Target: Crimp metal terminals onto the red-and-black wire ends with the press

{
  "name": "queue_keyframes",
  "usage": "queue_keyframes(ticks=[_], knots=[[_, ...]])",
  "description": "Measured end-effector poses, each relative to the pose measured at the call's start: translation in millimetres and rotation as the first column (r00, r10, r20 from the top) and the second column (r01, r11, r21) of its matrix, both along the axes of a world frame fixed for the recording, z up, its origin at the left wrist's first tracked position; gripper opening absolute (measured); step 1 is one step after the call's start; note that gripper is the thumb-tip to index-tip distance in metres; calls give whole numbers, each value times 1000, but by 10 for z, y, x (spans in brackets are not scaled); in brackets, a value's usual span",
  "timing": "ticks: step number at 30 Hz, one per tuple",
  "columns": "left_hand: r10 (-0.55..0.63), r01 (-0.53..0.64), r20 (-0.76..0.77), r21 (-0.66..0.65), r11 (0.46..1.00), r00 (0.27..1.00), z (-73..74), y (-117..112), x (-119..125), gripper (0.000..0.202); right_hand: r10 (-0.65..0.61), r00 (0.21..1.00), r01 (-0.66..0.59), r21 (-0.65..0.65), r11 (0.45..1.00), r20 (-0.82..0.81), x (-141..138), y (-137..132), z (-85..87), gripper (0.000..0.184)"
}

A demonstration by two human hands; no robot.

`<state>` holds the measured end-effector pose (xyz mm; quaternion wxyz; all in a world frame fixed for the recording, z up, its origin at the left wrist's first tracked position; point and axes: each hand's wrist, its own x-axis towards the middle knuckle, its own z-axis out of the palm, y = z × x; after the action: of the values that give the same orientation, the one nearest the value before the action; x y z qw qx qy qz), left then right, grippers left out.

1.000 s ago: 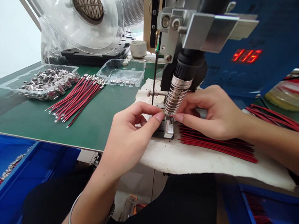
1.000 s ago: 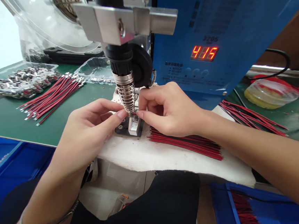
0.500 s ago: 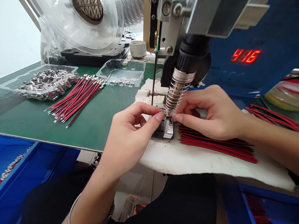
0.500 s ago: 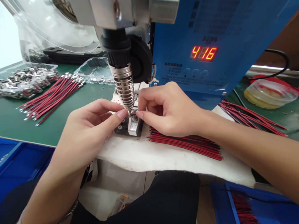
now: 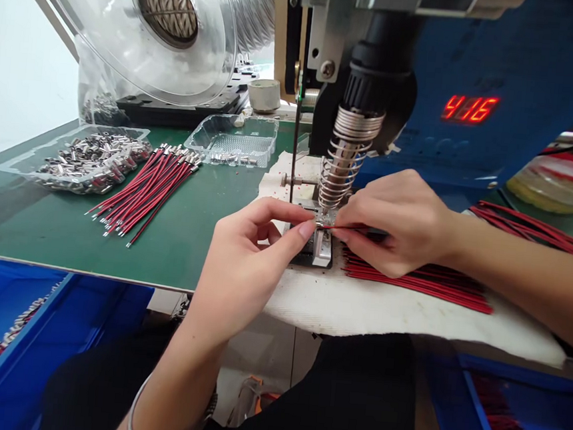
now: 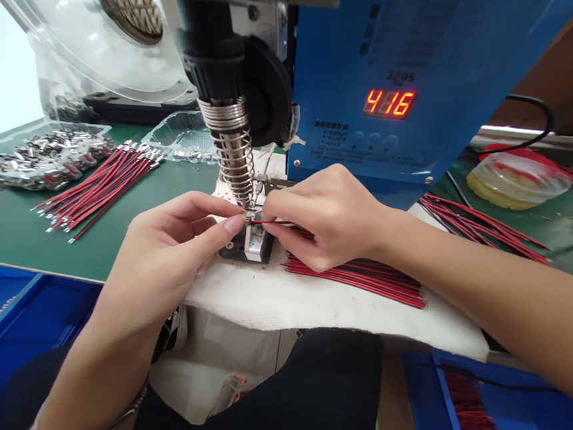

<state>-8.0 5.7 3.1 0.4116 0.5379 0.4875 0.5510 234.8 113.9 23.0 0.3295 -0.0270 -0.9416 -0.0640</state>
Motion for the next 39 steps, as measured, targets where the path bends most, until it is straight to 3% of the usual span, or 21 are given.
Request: queue_keyframes(ticks=[3, 6, 10, 15, 19, 28, 39], knots=[[8, -8, -10, 2, 1000, 1000, 13, -10, 3, 7, -18, 999, 12, 199, 980, 27, 32, 65, -18, 17], [20, -20, -24, 9, 1000, 999, 22, -15, 3, 8, -80, 993, 54, 271, 961, 83, 69, 93, 3, 22], [32, -31, -35, 24, 999, 999, 32, -14, 16, 15, -138, 980, 100, 243, 965, 145, 110, 100, 67, 26], [29, -28, -25, 20, 999, 999, 48, -17, 32, 24, -69, 993, 57, 121, 991, 97, 111, 96, 131, 33], [23, -22, -32, 33, 999, 999, 55, -24, 20, 17, -134, 975, 104, 171, 980, 175, 80, 47, 157, 41], [40, -38, -57, 34, 999, 998, 43, -23, 28, 18, -182, 961, 127, 256, 958, 208, 61, -19, 142, 31], [-2, 4, -46, 40, 999, 999, 23, -13, 1, 13, -189, 947, 175, 79, 981, 260, 86, -154, 157, 24]])
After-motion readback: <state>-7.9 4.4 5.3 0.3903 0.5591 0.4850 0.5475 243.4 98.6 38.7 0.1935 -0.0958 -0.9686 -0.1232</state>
